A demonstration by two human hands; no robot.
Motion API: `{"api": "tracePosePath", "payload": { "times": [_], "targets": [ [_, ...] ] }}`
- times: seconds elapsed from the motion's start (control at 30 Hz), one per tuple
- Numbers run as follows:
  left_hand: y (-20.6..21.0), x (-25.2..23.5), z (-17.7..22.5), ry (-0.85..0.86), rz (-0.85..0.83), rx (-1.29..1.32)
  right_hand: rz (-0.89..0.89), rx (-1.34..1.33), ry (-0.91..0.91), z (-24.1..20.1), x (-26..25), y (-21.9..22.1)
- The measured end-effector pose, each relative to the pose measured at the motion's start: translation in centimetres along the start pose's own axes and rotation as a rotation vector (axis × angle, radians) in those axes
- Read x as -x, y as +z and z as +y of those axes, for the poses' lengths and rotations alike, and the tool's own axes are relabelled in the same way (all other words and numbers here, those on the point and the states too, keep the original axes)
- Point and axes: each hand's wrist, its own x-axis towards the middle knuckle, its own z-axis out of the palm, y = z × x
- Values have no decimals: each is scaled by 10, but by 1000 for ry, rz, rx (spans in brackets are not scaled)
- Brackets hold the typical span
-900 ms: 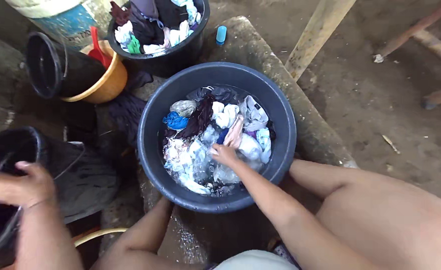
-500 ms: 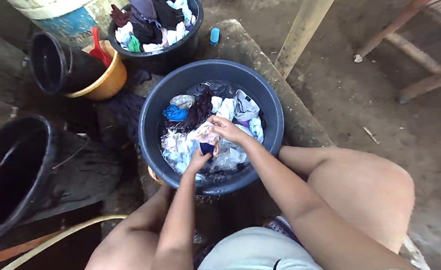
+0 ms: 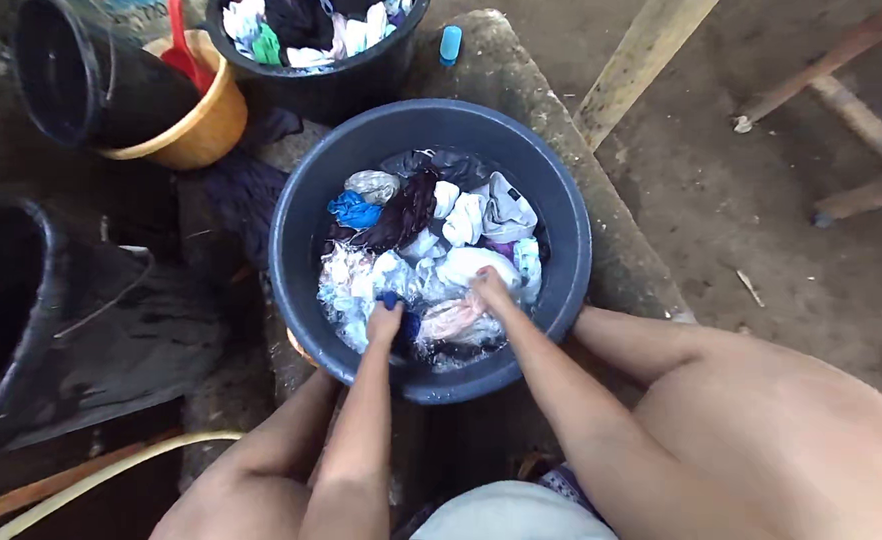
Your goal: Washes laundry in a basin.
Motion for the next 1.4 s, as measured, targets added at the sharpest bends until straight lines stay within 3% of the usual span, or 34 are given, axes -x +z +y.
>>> {"api": "tracePosePath", "payload": {
  "times": [0.1, 0.2, 0.23, 0.3, 0.37, 0.43, 0.57, 0.67, 0.77, 0.87, 1.07, 1.17, 1.3, 1.4],
  "targets": [
    [33, -5, 8, 154, -270, -314, -138, 425, 2, 0, 3, 42],
    [31, -15, 15, 255, -410, -536, -422, 562, -252, 8, -18, 31],
    [23, -20, 16, 239, -376, -527, -469, 532, -311, 14, -27, 20],
    [11, -23, 19, 175, -162, -349, -421, 509, -202, 15, -28, -1],
    [12, -29, 27, 154, 80, -105, -162, 448, -7, 10, -21, 5],
    [23, -25, 36, 184, 145, -19, -11, 378, 101, 8, -10, 31],
    [46, -12, 31, 237, -166, -254, -494, 622, -27, 0, 13, 44],
    [37, -10, 9, 161, -301, -304, -507, 695, -25, -17, 15, 32],
    [10, 11, 18, 177, -36, -134, -379, 547, -70, -48, 17, -1],
    [-7, 28, 33, 317, 220, 229, -351, 333, -243, -73, 19, -37],
    [-62, 80, 74, 412, 121, 599, -307, 174, -625, -143, 95, -104],
    [-89, 107, 83, 515, 205, 674, -296, 48, -764, -161, 125, -121],
    [-115, 139, 100, 672, 348, 672, -313, -184, -851, -170, 145, -125],
    [-118, 142, 106, 746, 305, 726, -388, -312, -838, -169, 146, -116]
  ]
}}
